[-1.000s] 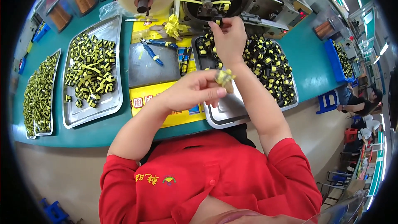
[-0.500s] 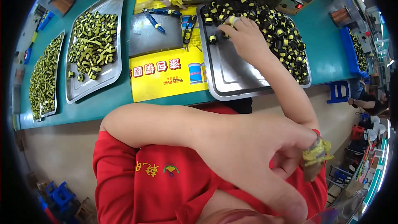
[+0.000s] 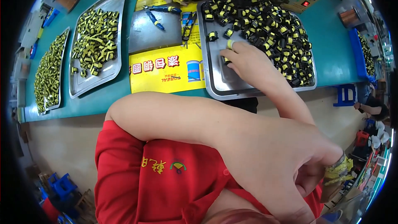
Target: The person assembles small electronic components by hand, applying yellow labels to them and using pliers to cut them.
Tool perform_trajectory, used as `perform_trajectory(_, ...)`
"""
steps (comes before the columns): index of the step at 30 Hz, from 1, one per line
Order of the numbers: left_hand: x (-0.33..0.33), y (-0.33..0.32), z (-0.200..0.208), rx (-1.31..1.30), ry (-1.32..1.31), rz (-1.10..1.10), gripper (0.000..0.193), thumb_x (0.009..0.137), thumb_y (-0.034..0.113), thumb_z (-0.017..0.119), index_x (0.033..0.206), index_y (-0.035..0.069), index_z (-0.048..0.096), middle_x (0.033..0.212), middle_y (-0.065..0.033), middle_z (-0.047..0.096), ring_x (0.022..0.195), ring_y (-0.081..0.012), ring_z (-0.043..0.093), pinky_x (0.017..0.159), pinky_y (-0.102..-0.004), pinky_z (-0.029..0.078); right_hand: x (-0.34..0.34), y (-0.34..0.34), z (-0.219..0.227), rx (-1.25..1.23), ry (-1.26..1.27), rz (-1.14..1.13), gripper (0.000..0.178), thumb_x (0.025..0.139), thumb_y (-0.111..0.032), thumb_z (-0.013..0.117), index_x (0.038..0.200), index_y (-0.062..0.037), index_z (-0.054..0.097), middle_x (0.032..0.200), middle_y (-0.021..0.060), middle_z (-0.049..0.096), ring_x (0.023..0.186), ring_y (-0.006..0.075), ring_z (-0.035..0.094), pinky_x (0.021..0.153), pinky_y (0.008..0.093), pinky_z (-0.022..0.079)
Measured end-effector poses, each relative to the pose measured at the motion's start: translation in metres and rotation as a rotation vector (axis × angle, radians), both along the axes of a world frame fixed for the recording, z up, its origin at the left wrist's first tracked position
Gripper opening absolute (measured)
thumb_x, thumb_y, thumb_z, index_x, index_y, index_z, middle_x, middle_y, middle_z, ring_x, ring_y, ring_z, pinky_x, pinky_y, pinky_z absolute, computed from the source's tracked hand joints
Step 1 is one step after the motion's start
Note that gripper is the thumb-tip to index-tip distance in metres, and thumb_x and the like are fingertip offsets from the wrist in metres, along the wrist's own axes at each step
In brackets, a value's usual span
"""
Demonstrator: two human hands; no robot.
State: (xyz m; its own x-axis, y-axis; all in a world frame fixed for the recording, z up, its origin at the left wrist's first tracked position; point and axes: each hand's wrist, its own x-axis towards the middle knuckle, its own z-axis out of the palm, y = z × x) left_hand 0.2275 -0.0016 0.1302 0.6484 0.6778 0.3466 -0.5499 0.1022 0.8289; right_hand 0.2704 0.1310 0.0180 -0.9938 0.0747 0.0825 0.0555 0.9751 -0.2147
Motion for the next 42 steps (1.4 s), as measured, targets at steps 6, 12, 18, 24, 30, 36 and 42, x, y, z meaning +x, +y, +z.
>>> perform_trajectory(6, -0.006, 0.005, -0.011, 0.084, 0.121, 0.199, 0.038, 0.074, 0.027, 0.070, 0.088, -0.005, 0.054, 0.073, -0.0083, 0.060, 0.066, -0.0132, 0.059, 0.056, -0.0246, 0.045, 0.004, 0.001, 0.002, -0.130, -0.106, -0.021, 0.028, 0.079, -0.010, 0.060, 0.107, -0.0082, 0.057, 0.094, 0.0144, 0.055, 0.084, 0.0331, 0.057, 0.073, 0.0402, 0.048)
perform_trajectory(12, -0.125, 0.054, -0.108, -0.567, -0.051, 0.869, 0.040, 0.094, 0.038, 0.041, 0.101, 0.002, 0.054, 0.073, -0.0067, 0.059, 0.071, -0.0188, 0.058, 0.065, -0.0292, 0.048, 0.016, 0.004, 0.003, -0.295, -0.030, -0.109, 0.025, 0.075, -0.010, 0.063, 0.100, -0.0066, 0.062, 0.090, 0.0137, 0.057, 0.082, 0.0322, 0.058, 0.073, 0.0360, 0.048)
perform_trajectory(18, -0.149, 0.114, -0.101, -0.697, -0.468, 0.881, 0.052, 0.090, 0.053, 0.039, 0.092, 0.003, 0.053, 0.073, -0.0069, 0.054, 0.068, -0.0180, 0.052, 0.057, -0.0271, 0.042, -0.007, 0.021, 0.001, -0.414, 0.259, -0.158, 0.027, 0.073, -0.004, 0.067, 0.100, -0.0040, 0.061, 0.084, 0.0114, 0.055, 0.075, 0.0223, 0.059, 0.067, 0.0312, 0.049)
perform_trajectory(24, -0.156, 0.079, -0.120, -0.618, -0.287, 0.626, 0.039, 0.090, 0.047, 0.044, 0.083, 0.009, 0.053, 0.064, 0.0009, 0.043, 0.061, -0.0155, 0.046, 0.051, -0.0248, 0.034, -0.029, 0.039, 0.009, -0.641, 0.651, -0.468, 0.026, 0.073, -0.001, 0.070, 0.095, 0.0023, 0.056, 0.084, 0.0067, 0.055, 0.071, 0.0118, 0.060, 0.065, 0.0241, 0.051)
perform_trajectory(30, -0.170, 0.053, -0.124, -0.635, -0.282, 0.908, 0.031, 0.092, 0.037, 0.042, 0.094, 0.008, 0.055, 0.076, -0.0032, 0.055, 0.067, -0.0169, 0.051, 0.052, -0.0230, 0.037, -0.092, 0.032, 0.017, -0.258, 0.806, -0.489, 0.030, 0.068, -0.014, 0.076, 0.082, -0.0004, 0.054, 0.076, 0.0087, 0.055, 0.060, 0.0170, 0.059, 0.057, 0.0277, 0.049)
perform_trajectory(36, -0.177, 0.051, -0.130, -0.650, -0.298, 0.968, 0.030, 0.092, 0.036, 0.043, 0.093, 0.009, 0.053, 0.073, -0.0013, 0.050, 0.064, -0.0139, 0.047, 0.050, -0.0217, 0.033, -0.117, 0.036, 0.007, -0.310, 0.902, -0.582, 0.029, 0.070, -0.012, 0.075, 0.083, 0.0015, 0.053, 0.071, 0.0084, 0.058, 0.060, 0.0150, 0.061, 0.054, 0.0258, 0.048)
perform_trajectory(42, -0.176, 0.056, -0.137, -0.637, -0.272, 0.919, 0.026, 0.089, 0.031, 0.051, 0.094, 0.006, 0.055, 0.067, 0.0000, 0.051, 0.061, -0.0137, 0.048, 0.051, -0.0228, 0.035, -0.125, 0.041, 0.007, -0.298, 0.962, -0.546, 0.027, 0.073, -0.011, 0.074, 0.083, 0.0028, 0.052, 0.070, 0.0098, 0.061, 0.060, 0.0149, 0.063, 0.053, 0.0247, 0.048)
